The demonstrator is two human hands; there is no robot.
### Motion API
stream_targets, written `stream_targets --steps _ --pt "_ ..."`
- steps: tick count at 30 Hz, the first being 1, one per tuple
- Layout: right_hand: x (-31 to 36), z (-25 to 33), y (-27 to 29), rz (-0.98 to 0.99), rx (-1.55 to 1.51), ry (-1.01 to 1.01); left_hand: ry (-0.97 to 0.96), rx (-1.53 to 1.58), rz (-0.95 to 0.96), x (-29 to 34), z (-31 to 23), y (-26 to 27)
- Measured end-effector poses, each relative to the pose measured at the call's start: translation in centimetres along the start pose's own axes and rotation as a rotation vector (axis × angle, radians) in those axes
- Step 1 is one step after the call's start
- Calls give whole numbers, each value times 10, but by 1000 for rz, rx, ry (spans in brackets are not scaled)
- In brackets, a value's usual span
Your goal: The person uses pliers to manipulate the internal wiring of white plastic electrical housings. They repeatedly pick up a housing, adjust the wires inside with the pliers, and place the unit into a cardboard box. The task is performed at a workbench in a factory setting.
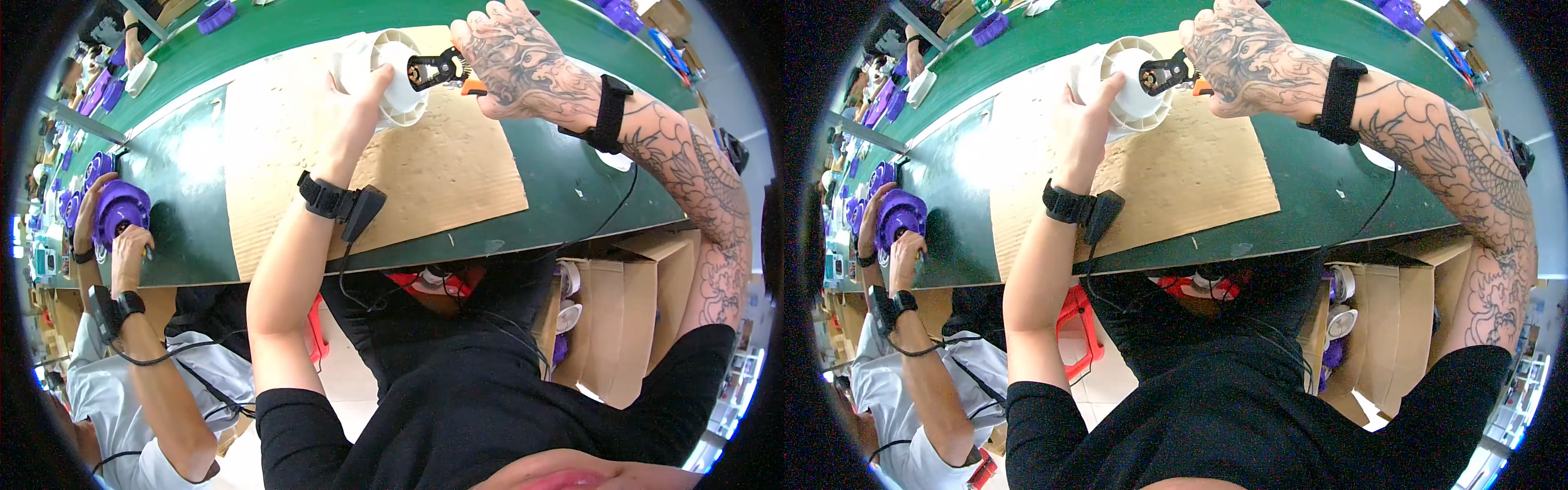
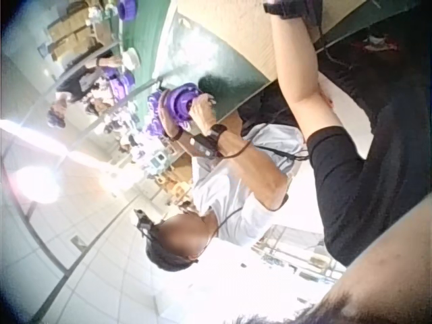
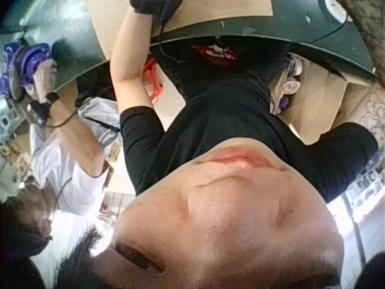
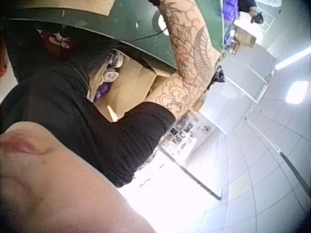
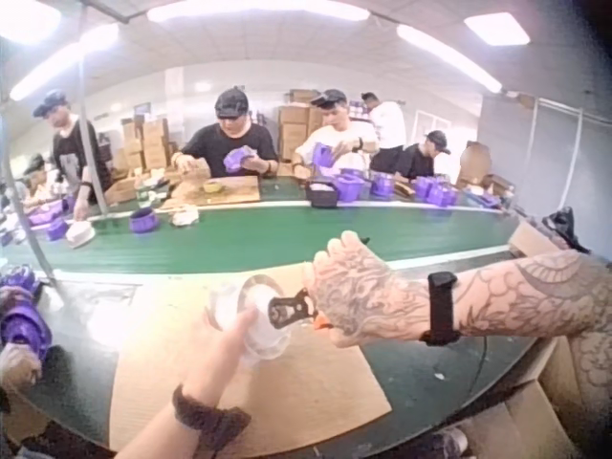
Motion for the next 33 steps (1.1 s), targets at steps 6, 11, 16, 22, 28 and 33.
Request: stream_targets --steps 6,11,16,22,28,33 --pt "-3 -14 -64 88 -392 -143 -295 -133 14 10 -26 -2" --pt "13 -7 -112 597 -926 -268 -675 -281 85 25 -53 -10" --pt "40 44 -152 825 -2233 -203 -872 -286 30 26 -67 -7" --pt "33 52 -142 488 -1989 -292 -887 -341 88 17 -58 2" --pt "5 -7 -96 -284 -765 -395 -778 -101 -58 12 -63 8" --pt "-19 5 -105 -211 -831 -403 -510 -300 -178 -2 -48 17"
Point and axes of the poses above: each hand's wrist, its own x-axis away from the middle knuckle, its own y-axis out of the back of the hand, z = x × y, the point moved 8 cm from there along -x, towards the middle knuckle, and after that the axes turned 1 degree about -y, right-handed, at the moved point
